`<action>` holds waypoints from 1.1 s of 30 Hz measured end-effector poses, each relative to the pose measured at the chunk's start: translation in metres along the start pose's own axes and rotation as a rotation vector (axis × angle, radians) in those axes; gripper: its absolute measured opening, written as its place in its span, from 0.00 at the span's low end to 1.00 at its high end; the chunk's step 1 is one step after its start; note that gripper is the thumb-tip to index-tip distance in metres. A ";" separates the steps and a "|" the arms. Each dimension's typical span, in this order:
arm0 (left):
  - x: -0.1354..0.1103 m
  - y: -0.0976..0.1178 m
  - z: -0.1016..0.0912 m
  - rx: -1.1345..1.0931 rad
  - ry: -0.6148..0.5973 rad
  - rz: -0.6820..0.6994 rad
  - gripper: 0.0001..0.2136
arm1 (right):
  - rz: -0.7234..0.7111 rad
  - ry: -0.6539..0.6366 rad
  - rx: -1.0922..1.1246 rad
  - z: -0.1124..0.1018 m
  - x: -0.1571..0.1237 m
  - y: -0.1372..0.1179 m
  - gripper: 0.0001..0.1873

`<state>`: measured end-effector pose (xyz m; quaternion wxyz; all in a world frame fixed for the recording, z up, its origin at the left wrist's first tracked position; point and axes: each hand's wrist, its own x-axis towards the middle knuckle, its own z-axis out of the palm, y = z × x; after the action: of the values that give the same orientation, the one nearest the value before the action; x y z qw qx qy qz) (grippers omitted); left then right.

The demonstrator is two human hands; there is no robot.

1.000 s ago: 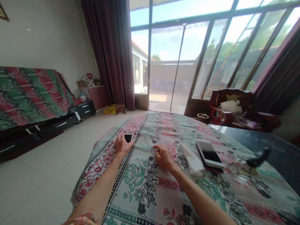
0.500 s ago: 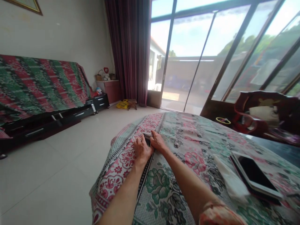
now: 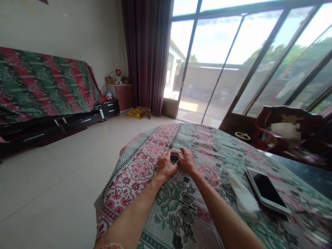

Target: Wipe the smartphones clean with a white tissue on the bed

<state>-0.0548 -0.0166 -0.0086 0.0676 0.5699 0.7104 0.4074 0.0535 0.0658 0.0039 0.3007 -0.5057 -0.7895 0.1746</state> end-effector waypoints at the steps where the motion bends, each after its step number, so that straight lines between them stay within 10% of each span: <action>1: -0.004 0.008 0.004 -0.023 -0.033 0.025 0.33 | 0.021 0.008 -0.017 -0.011 -0.008 0.007 0.22; 19: -0.065 0.102 0.059 -0.078 -0.187 0.250 0.30 | 0.068 0.126 -0.147 -0.151 -0.102 0.084 0.19; 26: -0.073 0.107 0.077 -0.029 -0.120 0.311 0.33 | 0.011 0.197 -0.291 -0.140 -0.112 0.124 0.18; 33: -0.079 0.091 0.055 -0.016 -0.153 0.381 0.37 | -0.019 0.227 -0.242 -0.123 -0.114 0.140 0.16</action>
<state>0.0722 -0.0556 -0.0142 0.0475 0.7227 0.5794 0.3738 0.2657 0.0193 -0.0185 0.3267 -0.5471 -0.7705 0.0170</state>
